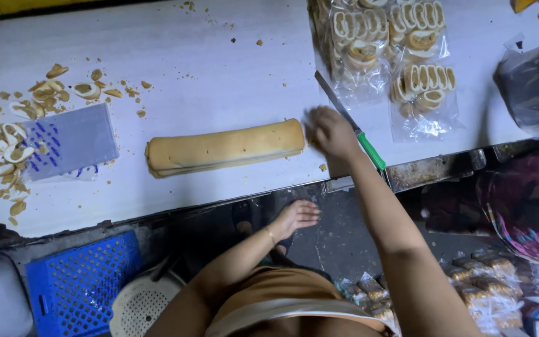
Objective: The person slices a long bread roll with a knife and then places the individual slices into a clear plastic bag by hand.
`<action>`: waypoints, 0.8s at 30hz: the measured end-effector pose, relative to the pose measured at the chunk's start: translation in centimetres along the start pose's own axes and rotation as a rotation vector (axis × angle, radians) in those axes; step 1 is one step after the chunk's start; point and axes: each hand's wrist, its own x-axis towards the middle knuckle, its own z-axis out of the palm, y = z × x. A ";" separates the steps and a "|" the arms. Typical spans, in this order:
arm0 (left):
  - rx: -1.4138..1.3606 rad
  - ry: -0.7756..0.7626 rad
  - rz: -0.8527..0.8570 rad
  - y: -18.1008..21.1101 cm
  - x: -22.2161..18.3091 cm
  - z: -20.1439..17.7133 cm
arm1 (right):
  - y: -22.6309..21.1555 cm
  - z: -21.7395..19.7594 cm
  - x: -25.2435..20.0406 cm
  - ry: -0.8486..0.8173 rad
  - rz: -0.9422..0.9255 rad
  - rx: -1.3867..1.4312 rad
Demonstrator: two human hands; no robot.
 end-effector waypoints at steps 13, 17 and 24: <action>-0.603 -0.080 0.082 -2.0 10.4 3.7 | -7.1 1.6 -6.8 0.184 0.057 0.059; -0.751 -0.116 0.099 0.4 8.2 5.8 | -9.3 2.8 -10.8 0.313 0.200 0.013; -0.816 -0.440 0.269 -4.9 11.2 1.8 | -11.8 3.4 -15.6 0.277 0.142 0.083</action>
